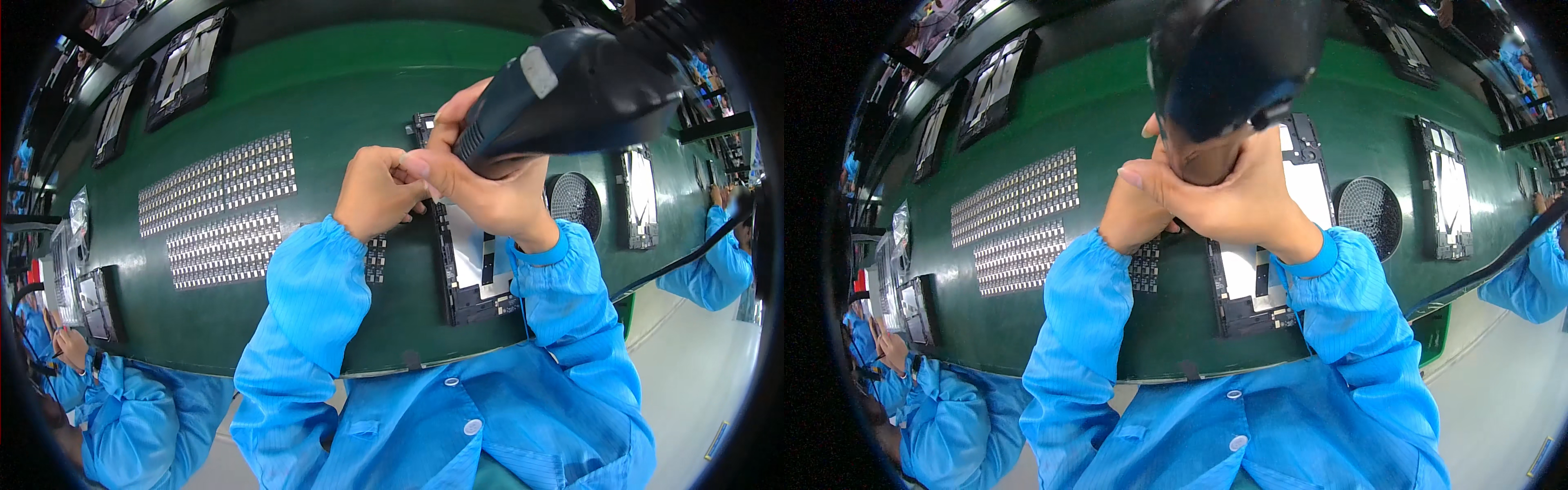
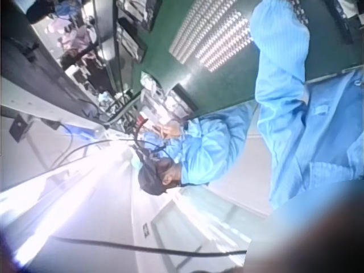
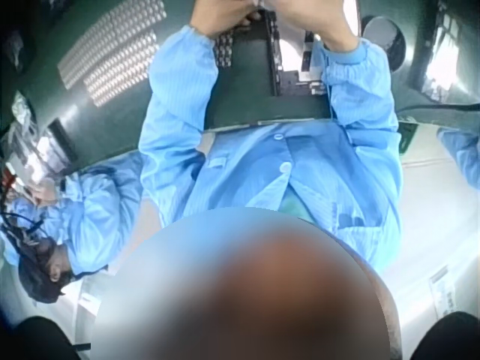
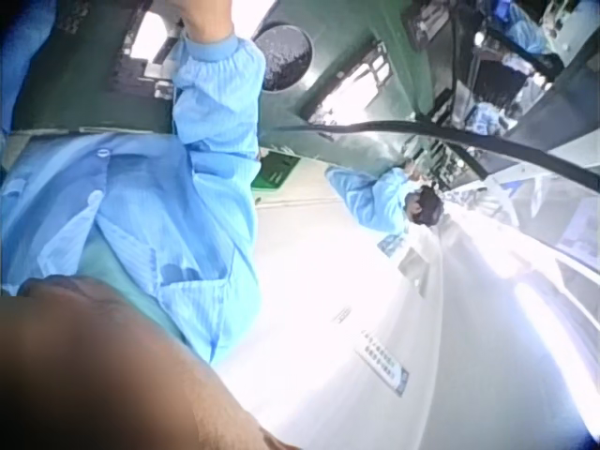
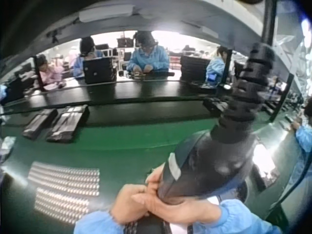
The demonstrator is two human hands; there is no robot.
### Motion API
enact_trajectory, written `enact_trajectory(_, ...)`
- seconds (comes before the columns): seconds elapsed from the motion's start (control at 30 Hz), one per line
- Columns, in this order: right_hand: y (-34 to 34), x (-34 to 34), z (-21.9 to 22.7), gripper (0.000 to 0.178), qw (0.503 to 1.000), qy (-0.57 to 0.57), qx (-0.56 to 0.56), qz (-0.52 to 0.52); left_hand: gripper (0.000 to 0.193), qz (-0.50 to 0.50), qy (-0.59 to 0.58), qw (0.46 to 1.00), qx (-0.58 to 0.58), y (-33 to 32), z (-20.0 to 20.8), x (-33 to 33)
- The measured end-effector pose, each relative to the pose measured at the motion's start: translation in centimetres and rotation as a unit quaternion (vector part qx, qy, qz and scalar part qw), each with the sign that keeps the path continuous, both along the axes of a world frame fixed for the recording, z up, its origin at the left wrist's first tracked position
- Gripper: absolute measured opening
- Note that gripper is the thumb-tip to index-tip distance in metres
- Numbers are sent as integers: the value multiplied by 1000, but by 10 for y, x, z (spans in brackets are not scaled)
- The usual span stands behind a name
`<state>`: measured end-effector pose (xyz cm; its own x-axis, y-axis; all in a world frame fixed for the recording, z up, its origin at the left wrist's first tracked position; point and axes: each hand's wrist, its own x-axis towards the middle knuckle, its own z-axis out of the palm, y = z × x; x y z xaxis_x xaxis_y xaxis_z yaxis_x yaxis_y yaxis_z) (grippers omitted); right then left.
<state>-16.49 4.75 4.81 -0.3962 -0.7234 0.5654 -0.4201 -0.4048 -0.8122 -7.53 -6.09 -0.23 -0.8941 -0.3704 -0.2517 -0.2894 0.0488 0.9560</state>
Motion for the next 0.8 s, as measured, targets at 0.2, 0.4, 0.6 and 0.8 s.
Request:
enact_trajectory(0.2, 0, 1, -2, 33, 1000, 24, -8, -12, 5, -5, 6, 999, -36, 0, 4, 1)
enact_trajectory(0.4, 24, -13, 23, 40, 997, -31, -23, -65, 16, 5, -54, 998, 29, 1, 3, 0)
enact_trajectory(0.6, 112, -74, 25, 40, 978, -79, -135, -136, 19, 19, -41, 998, 41, 6, -2, -1)
enact_trajectory(0.8, 147, -102, 1, 29, 944, -165, -150, -242, 15, 17, -63, 997, 43, 4, 5, 0)
